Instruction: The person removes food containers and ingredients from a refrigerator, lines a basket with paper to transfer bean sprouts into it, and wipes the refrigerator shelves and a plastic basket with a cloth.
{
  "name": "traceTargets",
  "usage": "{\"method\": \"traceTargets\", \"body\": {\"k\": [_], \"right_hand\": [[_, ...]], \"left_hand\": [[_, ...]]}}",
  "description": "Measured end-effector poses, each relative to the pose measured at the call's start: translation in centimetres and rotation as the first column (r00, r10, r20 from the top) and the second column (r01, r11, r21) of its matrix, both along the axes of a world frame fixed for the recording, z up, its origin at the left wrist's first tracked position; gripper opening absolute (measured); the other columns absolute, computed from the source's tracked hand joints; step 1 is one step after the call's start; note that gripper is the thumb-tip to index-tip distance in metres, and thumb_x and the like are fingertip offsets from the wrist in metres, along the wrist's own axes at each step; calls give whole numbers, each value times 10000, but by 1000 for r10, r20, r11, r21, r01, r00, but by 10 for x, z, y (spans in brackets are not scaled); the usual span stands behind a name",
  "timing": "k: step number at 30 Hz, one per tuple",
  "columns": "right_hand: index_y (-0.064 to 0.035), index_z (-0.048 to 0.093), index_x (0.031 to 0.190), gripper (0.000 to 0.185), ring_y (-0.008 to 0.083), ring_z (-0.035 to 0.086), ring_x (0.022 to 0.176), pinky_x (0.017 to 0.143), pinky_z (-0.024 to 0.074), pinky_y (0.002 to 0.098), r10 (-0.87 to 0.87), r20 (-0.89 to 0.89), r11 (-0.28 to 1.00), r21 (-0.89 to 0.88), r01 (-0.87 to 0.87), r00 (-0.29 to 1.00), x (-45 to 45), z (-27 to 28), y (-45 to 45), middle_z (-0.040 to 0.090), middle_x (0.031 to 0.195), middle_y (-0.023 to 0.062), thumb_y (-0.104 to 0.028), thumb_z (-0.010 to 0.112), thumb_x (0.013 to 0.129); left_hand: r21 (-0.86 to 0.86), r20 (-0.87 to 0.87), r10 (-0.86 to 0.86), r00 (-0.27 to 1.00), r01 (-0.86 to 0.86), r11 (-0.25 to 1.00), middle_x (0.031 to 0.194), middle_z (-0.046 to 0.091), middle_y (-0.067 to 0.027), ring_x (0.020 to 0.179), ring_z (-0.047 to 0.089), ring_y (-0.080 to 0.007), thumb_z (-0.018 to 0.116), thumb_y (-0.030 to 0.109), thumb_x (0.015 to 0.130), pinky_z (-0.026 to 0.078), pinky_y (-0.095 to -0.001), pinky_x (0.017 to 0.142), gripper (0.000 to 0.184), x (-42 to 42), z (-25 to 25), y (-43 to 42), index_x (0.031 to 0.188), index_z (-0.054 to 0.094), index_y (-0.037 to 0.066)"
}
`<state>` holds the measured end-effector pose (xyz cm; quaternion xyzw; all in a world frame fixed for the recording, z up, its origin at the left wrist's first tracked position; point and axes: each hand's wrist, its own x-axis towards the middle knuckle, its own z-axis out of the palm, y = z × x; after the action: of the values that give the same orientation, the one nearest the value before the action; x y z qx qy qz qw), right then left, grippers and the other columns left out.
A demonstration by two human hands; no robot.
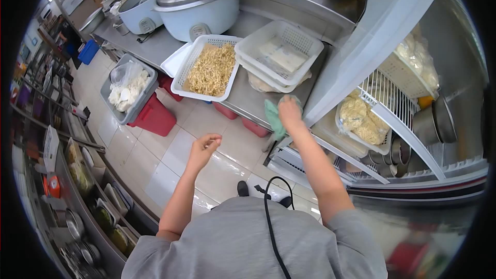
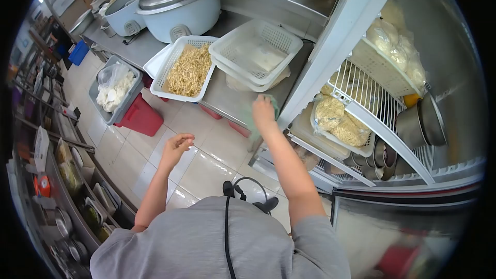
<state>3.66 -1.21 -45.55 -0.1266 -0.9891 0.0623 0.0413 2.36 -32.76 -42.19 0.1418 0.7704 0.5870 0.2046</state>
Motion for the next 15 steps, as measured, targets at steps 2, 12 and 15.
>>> {"method": "traceTargets", "body": {"k": [2, 12, 15], "right_hand": [[28, 576, 948, 225, 380, 503, 1030, 837, 459, 391, -108, -255, 992, 42, 122, 961, -12, -59, -5, 543, 1049, 204, -107, 556, 769], [38, 564, 904, 193, 363, 614, 786, 714, 510, 375, 28, 366, 981, -188, 45, 930, 54, 6, -23, 580, 1005, 229, -81, 516, 760], [46, 563, 909, 196, 339, 604, 837, 740, 495, 383, -111, 99, 969, -209, 130, 989, 45, -1, -12, 580, 999, 227, -66, 501, 761]], "left_hand": [[-23, -1, -66, 998, 66, 998, 861, 620, -54, 764, 566, -111, 599, 184, 826, 452, -248, 675, 226, -2, -2, -1, 988, 613, 27], [-40, -466, -111, 878, 104, 994, 826, 633, -76, 765, 580, -131, 617, 187, 798, 453, -273, 661, 234, -103, 66, 73, 944, 625, 5], [-132, -598, -71, 798, -11, 991, 919, 620, -145, 901, 588, -233, 617, 218, 788, 455, -329, 773, 298, -144, 91, 130, 1009, 605, 18]]}}
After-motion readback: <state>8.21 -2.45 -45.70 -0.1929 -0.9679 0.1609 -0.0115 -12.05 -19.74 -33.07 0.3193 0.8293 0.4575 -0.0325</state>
